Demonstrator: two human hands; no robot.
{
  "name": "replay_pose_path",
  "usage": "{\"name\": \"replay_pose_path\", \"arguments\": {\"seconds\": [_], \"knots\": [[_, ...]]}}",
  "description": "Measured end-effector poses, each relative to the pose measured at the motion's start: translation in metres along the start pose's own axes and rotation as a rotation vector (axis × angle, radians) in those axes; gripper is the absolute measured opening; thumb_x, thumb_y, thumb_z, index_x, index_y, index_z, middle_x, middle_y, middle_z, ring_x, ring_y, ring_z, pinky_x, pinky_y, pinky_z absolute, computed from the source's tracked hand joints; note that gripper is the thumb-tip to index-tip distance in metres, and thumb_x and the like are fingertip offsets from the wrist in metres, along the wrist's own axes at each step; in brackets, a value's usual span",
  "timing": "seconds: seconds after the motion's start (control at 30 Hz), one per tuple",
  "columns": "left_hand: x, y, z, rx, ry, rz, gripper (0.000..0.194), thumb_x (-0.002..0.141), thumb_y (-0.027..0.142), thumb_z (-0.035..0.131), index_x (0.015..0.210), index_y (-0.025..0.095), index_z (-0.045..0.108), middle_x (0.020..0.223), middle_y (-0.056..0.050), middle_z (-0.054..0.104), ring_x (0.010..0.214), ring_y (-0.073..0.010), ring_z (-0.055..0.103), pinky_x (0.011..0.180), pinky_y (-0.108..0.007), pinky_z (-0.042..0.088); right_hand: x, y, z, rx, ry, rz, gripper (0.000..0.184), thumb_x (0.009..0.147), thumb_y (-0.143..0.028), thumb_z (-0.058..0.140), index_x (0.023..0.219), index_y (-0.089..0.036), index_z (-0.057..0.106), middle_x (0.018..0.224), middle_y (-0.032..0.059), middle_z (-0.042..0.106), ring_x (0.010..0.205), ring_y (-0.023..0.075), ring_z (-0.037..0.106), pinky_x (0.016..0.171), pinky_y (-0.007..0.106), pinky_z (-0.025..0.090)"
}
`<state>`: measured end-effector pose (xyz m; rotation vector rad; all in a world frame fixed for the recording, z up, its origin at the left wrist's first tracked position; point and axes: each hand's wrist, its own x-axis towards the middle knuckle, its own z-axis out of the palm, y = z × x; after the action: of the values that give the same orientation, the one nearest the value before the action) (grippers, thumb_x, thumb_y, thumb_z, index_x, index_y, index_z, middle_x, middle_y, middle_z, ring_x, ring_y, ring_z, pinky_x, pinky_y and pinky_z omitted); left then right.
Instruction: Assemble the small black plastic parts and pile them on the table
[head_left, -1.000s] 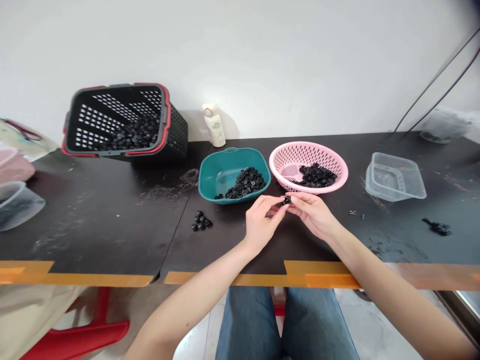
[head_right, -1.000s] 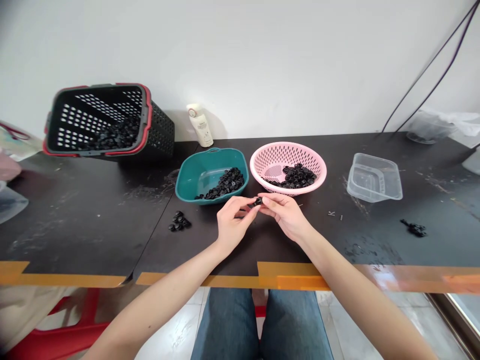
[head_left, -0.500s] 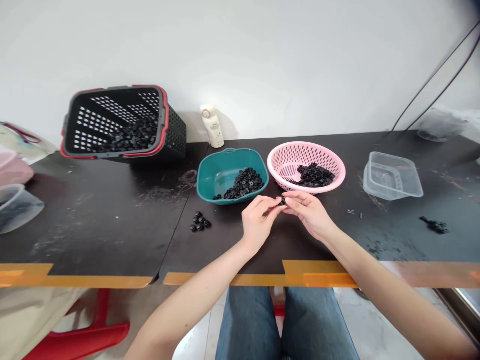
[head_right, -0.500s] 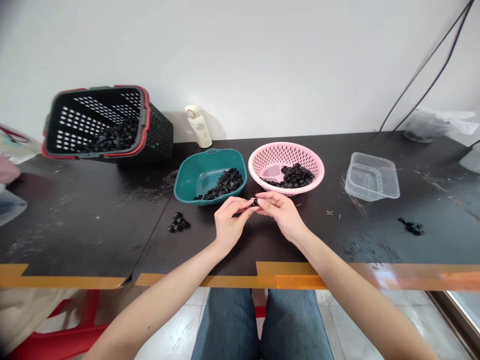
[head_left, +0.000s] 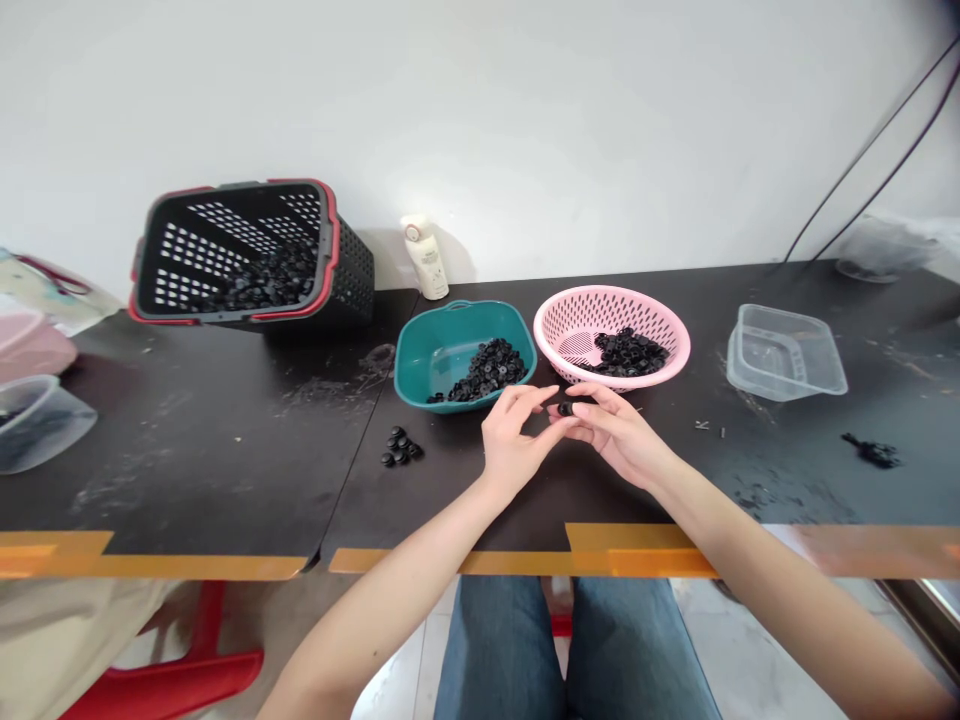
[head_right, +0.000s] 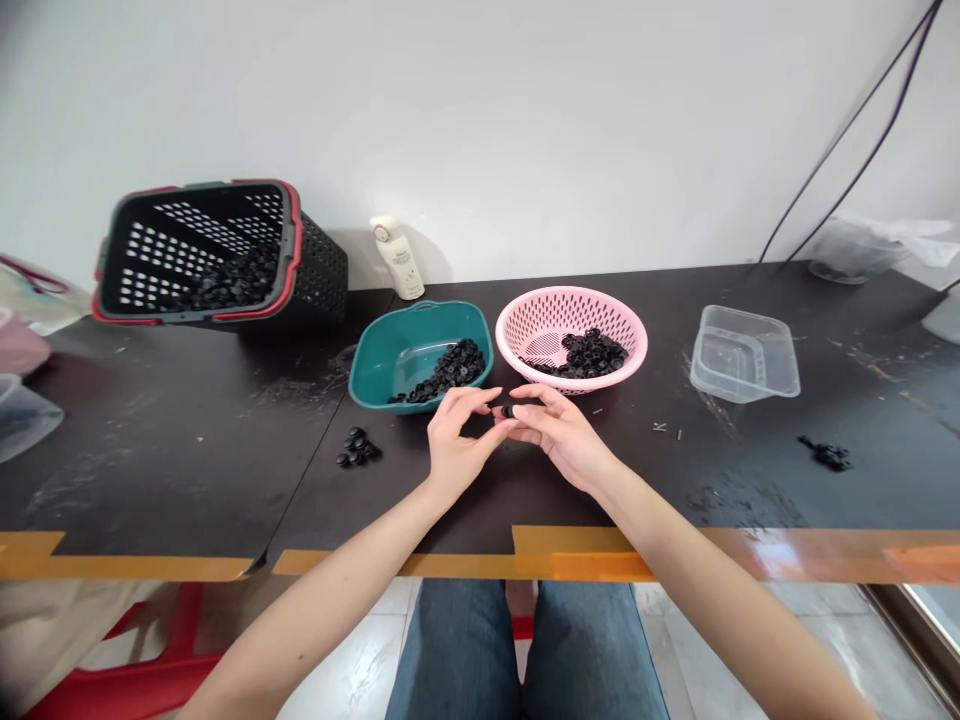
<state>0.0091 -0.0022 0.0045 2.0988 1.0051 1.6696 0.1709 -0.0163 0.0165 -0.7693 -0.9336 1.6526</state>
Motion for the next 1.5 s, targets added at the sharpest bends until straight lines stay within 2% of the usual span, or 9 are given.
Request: {"name": "replay_pose_path", "arguments": {"seconds": [0.13,0.27,0.47,0.53,0.7,0.87,1.1,1.3,1.5], "knots": [[0.0,-0.003,0.001,-0.036,-0.05,0.057,0.025,0.08,0.024,0.07,0.104,0.021,0.068,0.094,-0.004,0.065,0.083,-0.0137,0.063,0.077,-0.029,0.054,-0.001,0.001,-0.002,-0.008,-0.013,-0.035,0.012,0.081,-0.025,0.07,0.093,-0.025,0.067,0.087,-0.0009,0.073,0.085,0.0157,0.07,0.082,0.033,0.056],[-0.003,-0.003,0.002,-0.043,-0.027,0.066,0.024,0.079,0.021,0.07,0.103,0.021,0.069,0.091,-0.003,0.065,0.078,-0.0122,0.063,0.075,-0.027,0.055,-0.001,0.003,-0.003,-0.067,-0.001,-0.064,0.011,0.08,-0.027,0.07,0.091,-0.026,0.068,0.084,-0.0024,0.072,0.079,0.0143,0.069,0.079,0.034,0.058],[-0.004,-0.002,0.001,0.008,0.012,0.094,0.024,0.08,0.021,0.07,0.104,0.022,0.069,0.089,-0.003,0.067,0.083,-0.0139,0.063,0.073,-0.027,0.054,-0.002,0.004,0.0,-0.306,0.055,-0.283,0.014,0.078,-0.027,0.073,0.091,-0.025,0.07,0.085,0.0005,0.072,0.075,0.0146,0.069,0.077,0.031,0.059],[-0.004,-0.002,0.0,0.022,0.019,0.11,0.025,0.079,0.021,0.07,0.105,0.022,0.069,0.089,-0.003,0.068,0.082,-0.0141,0.063,0.073,-0.027,0.054,-0.003,0.004,0.0,-0.345,0.068,-0.312,0.014,0.077,-0.027,0.073,0.091,-0.025,0.071,0.083,0.0007,0.072,0.074,0.0146,0.069,0.076,0.03,0.059],[-0.004,-0.001,-0.001,0.045,0.005,0.133,0.027,0.081,0.021,0.069,0.108,0.023,0.068,0.091,-0.003,0.068,0.084,-0.0139,0.063,0.074,-0.027,0.054,-0.003,0.0,-0.001,-0.304,0.064,-0.228,0.015,0.076,-0.028,0.074,0.09,-0.024,0.07,0.084,0.0014,0.073,0.073,0.0159,0.07,0.075,0.034,0.06],[-0.004,-0.001,-0.002,0.104,-0.047,0.176,0.027,0.084,0.022,0.066,0.111,0.023,0.066,0.094,-0.004,0.068,0.085,-0.0145,0.062,0.076,-0.029,0.053,-0.002,-0.006,-0.002,-0.23,0.05,-0.142,0.013,0.073,-0.026,0.077,0.084,-0.022,0.071,0.08,0.0,0.072,0.072,0.0145,0.07,0.071,0.03,0.061],[-0.002,-0.002,-0.002,0.133,-0.079,0.22,0.027,0.084,0.023,0.065,0.111,0.02,0.065,0.094,-0.005,0.067,0.088,-0.0159,0.061,0.086,-0.035,0.051,-0.003,-0.008,-0.003,-0.117,0.029,-0.038,0.011,0.072,-0.024,0.077,0.079,-0.021,0.07,0.078,-0.0015,0.069,0.072,0.0134,0.069,0.071,0.029,0.06],[0.0,-0.001,-0.002,0.07,-0.101,0.158,0.032,0.085,0.026,0.063,0.117,0.022,0.063,0.1,-0.005,0.066,0.093,-0.0159,0.061,0.084,-0.033,0.051,-0.002,-0.007,-0.003,-0.097,0.021,-0.026,0.01,0.073,-0.024,0.076,0.079,-0.02,0.07,0.077,-0.0017,0.067,0.074,0.0132,0.068,0.074,0.03,0.06],[0.0,-0.006,-0.003,0.076,-0.045,0.156,0.024,0.083,0.027,0.067,0.106,0.026,0.069,0.092,-0.002,0.069,0.088,-0.0158,0.062,0.087,-0.036,0.05,-0.002,-0.007,-0.004,-0.131,0.033,-0.023,0.012,0.073,-0.025,0.076,0.082,-0.02,0.069,0.082,-0.0002,0.069,0.078,0.0148,0.068,0.076,0.031,0.06]]}}
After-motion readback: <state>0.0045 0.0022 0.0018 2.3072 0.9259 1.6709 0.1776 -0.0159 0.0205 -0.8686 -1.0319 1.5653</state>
